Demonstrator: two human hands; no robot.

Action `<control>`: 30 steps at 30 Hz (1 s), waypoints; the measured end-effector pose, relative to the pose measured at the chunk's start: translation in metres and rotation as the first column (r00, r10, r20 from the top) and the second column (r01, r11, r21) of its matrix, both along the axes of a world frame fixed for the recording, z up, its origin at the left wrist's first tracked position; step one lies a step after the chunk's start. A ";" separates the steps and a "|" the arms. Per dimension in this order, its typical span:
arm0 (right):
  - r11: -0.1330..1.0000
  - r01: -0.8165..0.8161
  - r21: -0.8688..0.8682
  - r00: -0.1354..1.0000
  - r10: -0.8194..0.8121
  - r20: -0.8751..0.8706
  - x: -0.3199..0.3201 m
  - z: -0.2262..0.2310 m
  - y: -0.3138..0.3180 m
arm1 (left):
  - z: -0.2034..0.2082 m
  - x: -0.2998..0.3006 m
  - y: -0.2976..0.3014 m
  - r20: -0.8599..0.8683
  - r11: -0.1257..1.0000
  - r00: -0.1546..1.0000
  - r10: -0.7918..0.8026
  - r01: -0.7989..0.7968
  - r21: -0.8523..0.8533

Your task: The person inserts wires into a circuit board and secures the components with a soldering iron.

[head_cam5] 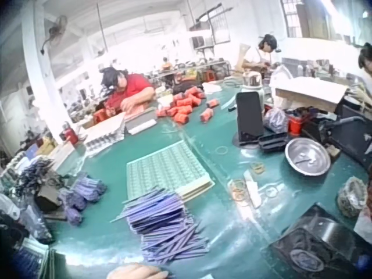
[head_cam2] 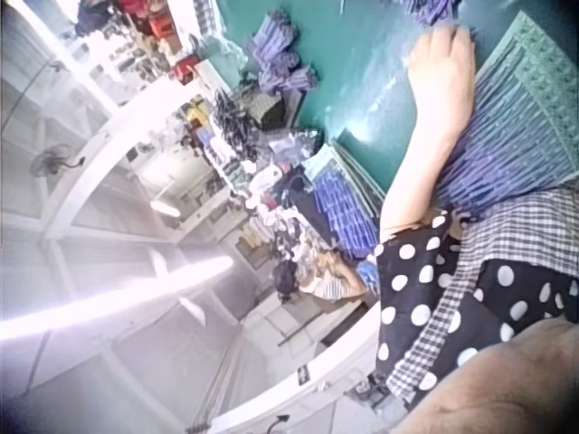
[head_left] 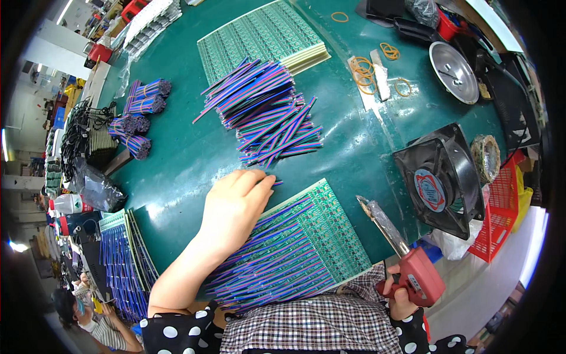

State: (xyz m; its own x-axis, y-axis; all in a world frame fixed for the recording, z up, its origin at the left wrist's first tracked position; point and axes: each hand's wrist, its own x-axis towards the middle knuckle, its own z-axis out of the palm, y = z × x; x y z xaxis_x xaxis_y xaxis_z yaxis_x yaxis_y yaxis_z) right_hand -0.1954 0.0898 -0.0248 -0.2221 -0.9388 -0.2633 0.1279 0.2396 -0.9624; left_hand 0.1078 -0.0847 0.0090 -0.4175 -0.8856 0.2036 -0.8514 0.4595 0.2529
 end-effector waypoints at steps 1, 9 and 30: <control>0.999 0.033 0.013 0.999 -0.033 0.028 0.001 0.000 0.002 | -0.002 -0.001 -0.002 0.093 0.999 0.995 -0.043 0.044 -0.008; 0.998 0.061 -0.031 0.998 -0.061 0.018 0.002 -0.002 0.001 | 0.025 -0.020 -0.006 -0.421 0.865 0.840 0.341 -0.106 0.490; 0.936 -0.346 0.066 0.843 0.341 -0.415 -0.013 -0.006 -0.005 | -0.011 -0.050 0.032 0.155 0.936 0.953 -0.261 0.289 -0.202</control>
State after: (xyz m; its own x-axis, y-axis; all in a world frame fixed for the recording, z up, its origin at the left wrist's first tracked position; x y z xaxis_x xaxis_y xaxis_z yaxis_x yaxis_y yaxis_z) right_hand -0.2083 0.0851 -0.0312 0.0290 -0.9776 -0.2084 -0.3708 0.1831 -0.9105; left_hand 0.0575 -0.0527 -0.0021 -0.6724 -0.6717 0.3111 -0.7020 0.7119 0.0197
